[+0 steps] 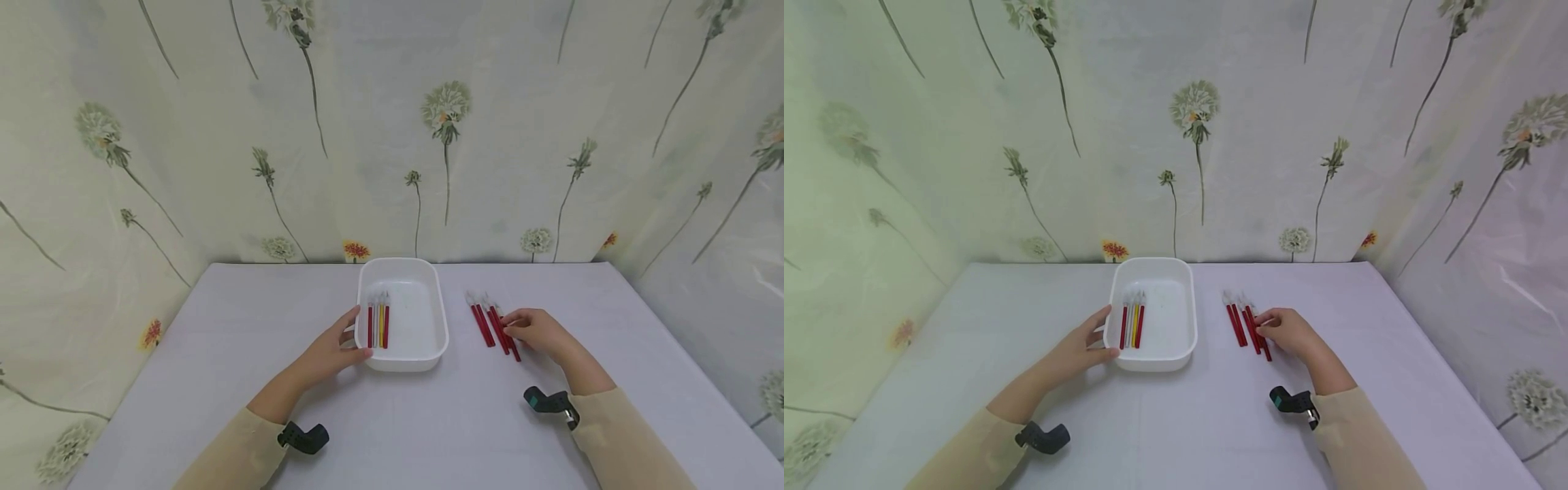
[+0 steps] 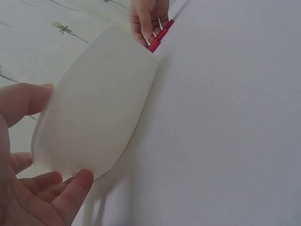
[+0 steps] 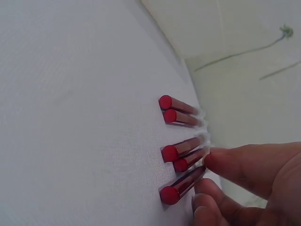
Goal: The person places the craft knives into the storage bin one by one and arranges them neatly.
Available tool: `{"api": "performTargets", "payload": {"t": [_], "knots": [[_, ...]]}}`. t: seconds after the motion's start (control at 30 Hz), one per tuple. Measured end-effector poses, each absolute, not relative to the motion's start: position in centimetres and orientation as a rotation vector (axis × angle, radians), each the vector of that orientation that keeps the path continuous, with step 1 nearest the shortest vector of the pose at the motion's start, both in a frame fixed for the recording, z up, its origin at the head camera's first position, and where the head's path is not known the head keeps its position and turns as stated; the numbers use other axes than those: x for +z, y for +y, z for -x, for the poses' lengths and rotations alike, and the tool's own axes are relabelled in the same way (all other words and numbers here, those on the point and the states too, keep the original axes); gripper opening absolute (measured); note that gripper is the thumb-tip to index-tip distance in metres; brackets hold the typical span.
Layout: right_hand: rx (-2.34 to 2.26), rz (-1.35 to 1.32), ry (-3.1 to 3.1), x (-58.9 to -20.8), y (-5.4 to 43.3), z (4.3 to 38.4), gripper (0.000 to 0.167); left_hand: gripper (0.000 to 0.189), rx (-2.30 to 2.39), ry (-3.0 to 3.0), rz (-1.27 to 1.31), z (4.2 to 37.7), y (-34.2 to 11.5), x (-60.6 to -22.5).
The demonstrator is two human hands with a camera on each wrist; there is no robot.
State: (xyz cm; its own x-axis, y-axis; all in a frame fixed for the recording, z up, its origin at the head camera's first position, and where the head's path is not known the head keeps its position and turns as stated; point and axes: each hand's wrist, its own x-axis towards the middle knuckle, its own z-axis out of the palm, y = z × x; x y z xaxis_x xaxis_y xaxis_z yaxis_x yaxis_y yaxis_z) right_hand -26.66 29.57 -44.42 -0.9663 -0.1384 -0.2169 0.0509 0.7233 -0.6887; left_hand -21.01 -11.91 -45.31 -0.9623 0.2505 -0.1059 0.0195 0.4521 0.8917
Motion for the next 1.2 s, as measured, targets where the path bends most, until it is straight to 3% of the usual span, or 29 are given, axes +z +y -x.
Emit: {"api": "performTargets", "payload": {"t": [1.2], "knots": [[-1.043,-0.009,2.744,-45.01,30.35,27.07,0.033,0.093,1.549,2.455,-0.245,21.41,-11.99,-45.79]]}}
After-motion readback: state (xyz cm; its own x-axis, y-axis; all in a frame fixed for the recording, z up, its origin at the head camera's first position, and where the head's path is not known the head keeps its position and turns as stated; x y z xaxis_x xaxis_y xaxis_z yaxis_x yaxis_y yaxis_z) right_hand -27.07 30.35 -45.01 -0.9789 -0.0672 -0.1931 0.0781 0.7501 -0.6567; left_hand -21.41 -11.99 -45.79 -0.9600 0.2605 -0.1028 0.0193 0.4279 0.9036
